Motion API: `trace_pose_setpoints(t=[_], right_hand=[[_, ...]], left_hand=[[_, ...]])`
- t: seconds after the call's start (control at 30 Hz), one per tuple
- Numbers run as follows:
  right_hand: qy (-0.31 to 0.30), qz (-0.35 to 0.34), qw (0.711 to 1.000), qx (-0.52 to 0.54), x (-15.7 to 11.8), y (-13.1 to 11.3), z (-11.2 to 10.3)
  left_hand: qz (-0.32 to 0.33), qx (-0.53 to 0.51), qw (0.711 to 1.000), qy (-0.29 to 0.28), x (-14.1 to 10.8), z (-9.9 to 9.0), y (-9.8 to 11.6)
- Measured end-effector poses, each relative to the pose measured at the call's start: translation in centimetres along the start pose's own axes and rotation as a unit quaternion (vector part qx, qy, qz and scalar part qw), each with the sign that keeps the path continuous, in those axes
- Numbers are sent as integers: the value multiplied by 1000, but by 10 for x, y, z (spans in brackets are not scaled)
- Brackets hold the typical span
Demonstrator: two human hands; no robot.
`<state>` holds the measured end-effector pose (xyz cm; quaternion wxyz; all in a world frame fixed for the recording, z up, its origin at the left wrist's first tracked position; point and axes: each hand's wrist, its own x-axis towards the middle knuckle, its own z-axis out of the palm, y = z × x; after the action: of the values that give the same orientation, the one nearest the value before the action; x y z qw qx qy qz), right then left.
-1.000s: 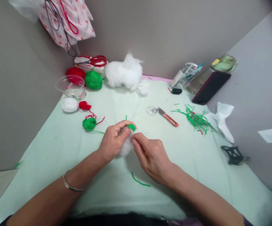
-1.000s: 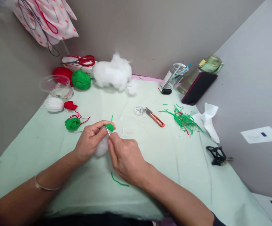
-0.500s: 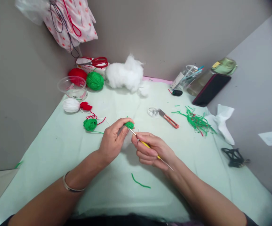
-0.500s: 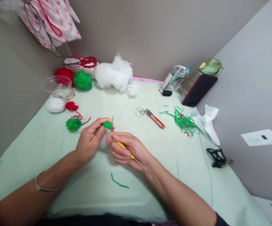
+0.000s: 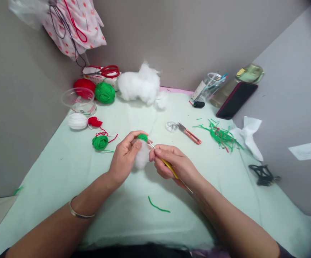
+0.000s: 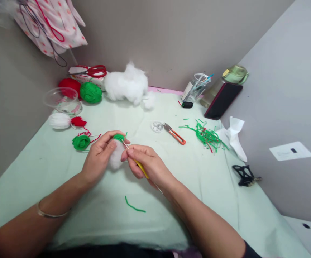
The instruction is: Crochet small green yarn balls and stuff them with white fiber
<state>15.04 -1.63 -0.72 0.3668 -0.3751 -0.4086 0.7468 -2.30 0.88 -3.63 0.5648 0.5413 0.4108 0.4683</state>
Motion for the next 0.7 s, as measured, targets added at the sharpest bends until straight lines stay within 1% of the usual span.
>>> trace_pose_setpoints(t=[0.13,0.23,0.3,0.33,0.37,0.4,0.43,0.5,0.53,0.57,0.6,0.63,0.67,0.7], right_hand=[[2,16,1000,-13,2,4,0],[8,16,999,-39,2,2,1],[43,-7,992,-114,0,-2,-2],[76,-27,980,-180,-1,-5,-5],[113,-48,957,-262,-1,-7,-9],[149,-63,921,-355,-1,-9,-14],[181,-69,872,-449,-1,-10,-19],[226,-60,762,-603,1,-8,-29],[244,-64,718,-649,3,-6,-34],[260,-85,690,-670,5,-3,-37],[267,-118,683,-670,7,0,-39],[262,-154,698,-648,8,3,-39],[243,-185,734,-606,10,6,-37],[212,-204,783,-548,11,8,-34]], left_hand=[[-12,-5,1000,-8,-1,1,-1],[-24,-26,999,3,1,1,-3],[-34,-61,998,12,4,0,-4],[-37,-80,996,17,5,-2,-5],[-42,-98,994,21,7,-3,-5],[-49,-112,992,25,9,-5,-5],[-59,-121,990,29,10,-7,-5],[-83,-128,988,35,12,-9,-4],[-93,-129,987,36,13,-10,-3],[-99,-130,986,35,12,-10,-2],[-100,-131,986,33,12,-9,-1],[-98,-132,986,27,11,-8,0],[-94,-132,987,18,9,-6,1],[-88,-131,987,7,8,-4,1]])
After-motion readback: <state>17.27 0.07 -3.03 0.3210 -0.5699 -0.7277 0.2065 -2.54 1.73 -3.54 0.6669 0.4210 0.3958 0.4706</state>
